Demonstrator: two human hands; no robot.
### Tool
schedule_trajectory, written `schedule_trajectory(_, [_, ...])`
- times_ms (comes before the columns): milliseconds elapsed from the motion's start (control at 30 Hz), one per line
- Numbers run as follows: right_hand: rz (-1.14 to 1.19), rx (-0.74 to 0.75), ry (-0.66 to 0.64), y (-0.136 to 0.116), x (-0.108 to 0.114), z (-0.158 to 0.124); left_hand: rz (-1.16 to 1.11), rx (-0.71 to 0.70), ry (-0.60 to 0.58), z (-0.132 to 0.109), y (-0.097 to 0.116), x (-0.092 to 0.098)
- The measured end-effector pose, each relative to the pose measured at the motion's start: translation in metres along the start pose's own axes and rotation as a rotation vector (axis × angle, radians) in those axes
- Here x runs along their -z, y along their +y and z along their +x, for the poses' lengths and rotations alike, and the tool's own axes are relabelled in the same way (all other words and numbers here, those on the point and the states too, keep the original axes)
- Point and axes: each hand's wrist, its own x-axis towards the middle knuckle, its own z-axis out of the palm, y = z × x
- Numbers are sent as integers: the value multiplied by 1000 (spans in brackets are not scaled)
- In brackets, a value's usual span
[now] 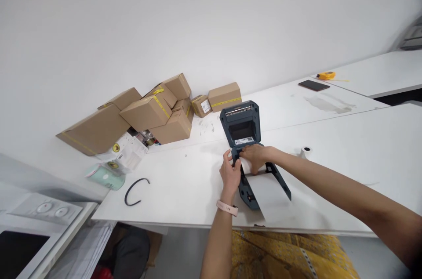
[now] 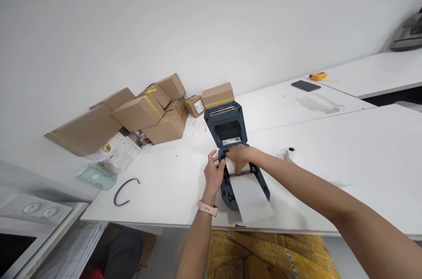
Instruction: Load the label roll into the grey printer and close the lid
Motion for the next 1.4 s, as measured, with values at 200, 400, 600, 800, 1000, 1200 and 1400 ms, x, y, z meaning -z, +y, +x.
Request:
schedule_trajectory(200, [51, 53, 85, 8, -2, -9, -43, -30, 33, -6, -1, -4])
schedule_trajectory(400, [80, 25, 115, 10, -7, -4, -40, -58, 30, -3, -7, -6])
schedule_trajectory(600, [167, 17, 221, 9, -1, -31, -153, -57, 34, -27, -4, -3])
schedule_trajectory(800, [580, -76, 898, 12, 4, -99, -450, 285, 280, -117, -26, -2])
schedule_trajectory(1000, [518, -215, 1355, 42, 70, -90, -563, 574, -54, -160, -17, -3])
schedule_trajectory(1200, [841, -92, 984, 48, 120, -30, -829, 670, -207, -148, 10, -18])
schedule_trajectory(1400, [830, 8, 994, 16, 86, -58, -873, 665, -181, -153, 10, -22])
